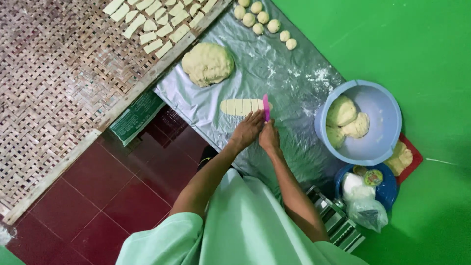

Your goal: Flattening dough balls, cutting them into strips with a scraper, and arranging them on a woven tray

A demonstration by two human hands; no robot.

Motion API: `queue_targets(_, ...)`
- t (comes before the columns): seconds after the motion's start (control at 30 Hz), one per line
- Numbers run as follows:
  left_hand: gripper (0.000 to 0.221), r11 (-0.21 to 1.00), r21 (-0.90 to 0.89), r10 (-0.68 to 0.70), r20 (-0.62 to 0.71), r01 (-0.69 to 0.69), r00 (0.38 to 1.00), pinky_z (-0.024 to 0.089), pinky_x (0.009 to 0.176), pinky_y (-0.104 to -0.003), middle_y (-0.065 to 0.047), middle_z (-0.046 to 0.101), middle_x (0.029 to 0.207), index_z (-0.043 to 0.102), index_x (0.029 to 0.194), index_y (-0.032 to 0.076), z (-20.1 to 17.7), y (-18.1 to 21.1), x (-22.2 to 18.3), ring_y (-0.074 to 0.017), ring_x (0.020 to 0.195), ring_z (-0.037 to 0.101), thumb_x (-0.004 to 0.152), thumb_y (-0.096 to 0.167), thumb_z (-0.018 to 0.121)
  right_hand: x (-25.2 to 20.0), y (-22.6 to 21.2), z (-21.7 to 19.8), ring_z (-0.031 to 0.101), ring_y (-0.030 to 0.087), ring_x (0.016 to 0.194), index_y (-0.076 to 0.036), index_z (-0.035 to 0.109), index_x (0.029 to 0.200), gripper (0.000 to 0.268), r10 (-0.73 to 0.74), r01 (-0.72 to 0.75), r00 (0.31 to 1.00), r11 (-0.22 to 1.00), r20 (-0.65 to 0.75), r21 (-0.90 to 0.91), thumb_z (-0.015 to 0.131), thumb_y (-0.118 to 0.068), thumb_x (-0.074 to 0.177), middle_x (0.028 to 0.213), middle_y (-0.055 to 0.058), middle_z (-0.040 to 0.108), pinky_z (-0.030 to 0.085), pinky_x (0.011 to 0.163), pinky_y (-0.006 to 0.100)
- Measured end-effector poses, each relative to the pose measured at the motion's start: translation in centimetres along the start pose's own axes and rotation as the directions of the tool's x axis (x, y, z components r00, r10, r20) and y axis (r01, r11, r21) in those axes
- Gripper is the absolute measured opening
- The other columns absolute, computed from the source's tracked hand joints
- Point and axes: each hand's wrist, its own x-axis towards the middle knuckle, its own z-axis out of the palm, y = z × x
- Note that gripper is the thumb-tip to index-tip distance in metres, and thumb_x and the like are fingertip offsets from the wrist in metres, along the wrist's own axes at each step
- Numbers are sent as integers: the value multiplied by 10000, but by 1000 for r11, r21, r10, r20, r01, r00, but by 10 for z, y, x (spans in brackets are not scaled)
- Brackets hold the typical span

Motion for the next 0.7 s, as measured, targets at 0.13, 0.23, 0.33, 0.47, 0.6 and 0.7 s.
queue_targets(0.13,430,989,-143,-35,-42,29,999,284,1252,-467,-196,422,1600,578,1400,36,-32,10,-18,-347,1510,375,988,130,496,-19,-18,-11,690,537,992,-12,406,1268,288,34,-35,999,999,28,39,478,-134,1017,995,289,702,602,748,615)
queue_targets(0.23,412,979,-192,-78,-74,63,994,308,1238,-478,-234,474,1547,606,1338,6,-6,11,-42,-374,1464,434,948,103,518,-21,-20,-8,712,521,953,-29,410,1247,247,71,-71,997,997,-7,32,386,-201,1071,948,301,704,598,752,628)
queue_targets(0.33,418,958,-282,-84,-111,50,990,342,1227,-462,-277,470,1525,589,1321,-45,8,10,-64,-401,1438,457,920,44,511,-10,-16,-2,721,509,941,-41,428,1210,236,73,-74,997,997,-37,-10,367,-233,1086,930,307,714,598,763,612)
queue_targets(0.47,437,925,-374,-108,-101,62,989,345,1226,-487,-229,424,1575,569,1374,53,9,9,-88,-408,1474,401,952,17,460,-20,-14,-1,718,516,951,-69,422,1203,235,112,-112,994,994,-9,18,360,-255,1074,944,303,712,588,781,626)
queue_targets(0.6,442,916,-392,-140,-108,87,984,330,1229,-500,-214,379,1614,565,1387,76,4,7,-96,-412,1495,362,968,2,448,-20,-18,-12,707,530,988,-84,424,1210,262,128,-128,992,991,9,27,329,-289,1076,970,305,712,578,788,635)
queue_targets(0.7,466,905,-409,-167,-90,117,982,326,1237,-497,-211,378,1615,545,1420,99,7,8,-97,-406,1501,354,978,5,434,9,-4,1,713,511,989,-83,443,1205,300,106,-106,994,994,9,-27,309,-325,1091,982,296,719,578,808,618)
